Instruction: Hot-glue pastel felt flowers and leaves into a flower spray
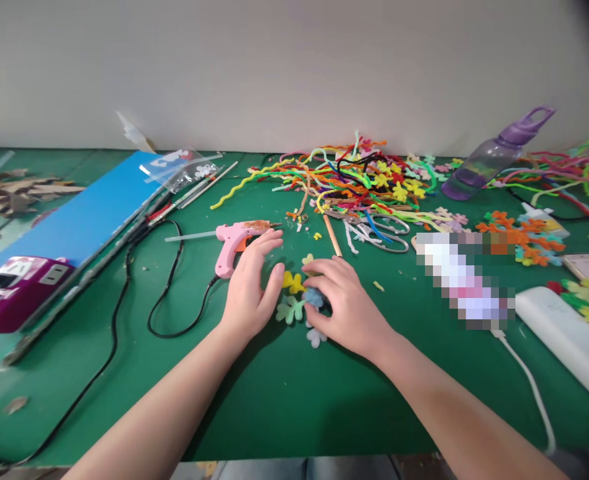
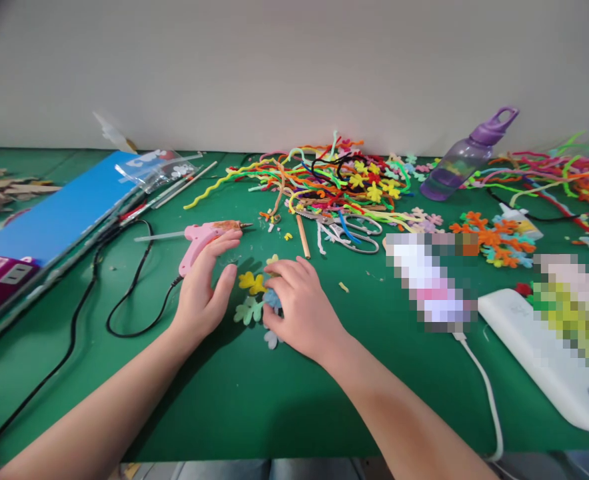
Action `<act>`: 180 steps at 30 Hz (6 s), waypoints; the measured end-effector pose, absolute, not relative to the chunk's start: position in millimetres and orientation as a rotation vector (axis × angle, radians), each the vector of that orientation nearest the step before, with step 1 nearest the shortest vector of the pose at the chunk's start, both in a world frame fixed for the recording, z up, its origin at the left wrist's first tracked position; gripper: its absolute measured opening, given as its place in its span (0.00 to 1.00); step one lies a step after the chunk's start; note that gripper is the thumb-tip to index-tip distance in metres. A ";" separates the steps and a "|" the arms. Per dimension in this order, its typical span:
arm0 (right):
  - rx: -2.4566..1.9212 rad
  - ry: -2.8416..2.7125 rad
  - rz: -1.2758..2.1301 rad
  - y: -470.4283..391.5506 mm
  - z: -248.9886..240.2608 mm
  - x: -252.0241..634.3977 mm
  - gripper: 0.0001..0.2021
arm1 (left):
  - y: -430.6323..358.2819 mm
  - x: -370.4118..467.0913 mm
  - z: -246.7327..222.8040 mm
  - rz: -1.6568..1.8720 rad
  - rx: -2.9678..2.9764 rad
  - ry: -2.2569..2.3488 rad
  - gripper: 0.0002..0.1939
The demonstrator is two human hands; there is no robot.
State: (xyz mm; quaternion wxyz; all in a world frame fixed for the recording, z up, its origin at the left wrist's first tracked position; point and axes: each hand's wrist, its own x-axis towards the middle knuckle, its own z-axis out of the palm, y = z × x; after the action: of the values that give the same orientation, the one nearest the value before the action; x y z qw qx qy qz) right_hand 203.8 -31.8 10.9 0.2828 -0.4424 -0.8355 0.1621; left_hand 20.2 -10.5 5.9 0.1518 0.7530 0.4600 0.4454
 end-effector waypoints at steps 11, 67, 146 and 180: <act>-1.110 -1.356 1.457 -9.4 17.3 237.7 0.28 | -12.3 21.2 4.7 1.466 1.863 1.155 0.13; -1.112 -0.910 1.700 -18.4 7.5 207.1 0.14 | -7.9 20.1 3.7 0.994 1.185 1.107 0.10; -1.294 -1.505 1.416 -22.0 7.7 212.2 0.11 | -9.4 17.1 5.7 0.719 1.457 1.179 0.12; -1.285 -1.572 1.361 -22.8 12.9 209.2 0.10 | -11.6 21.6 13.4 0.634 1.504 1.178 0.11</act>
State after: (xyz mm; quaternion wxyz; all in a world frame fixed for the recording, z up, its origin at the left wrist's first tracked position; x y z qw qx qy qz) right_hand 209.2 -22.8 12.9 0.3415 -0.4941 -0.6045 0.5233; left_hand 21.6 -11.6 13.4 0.5347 0.6315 0.4944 0.2662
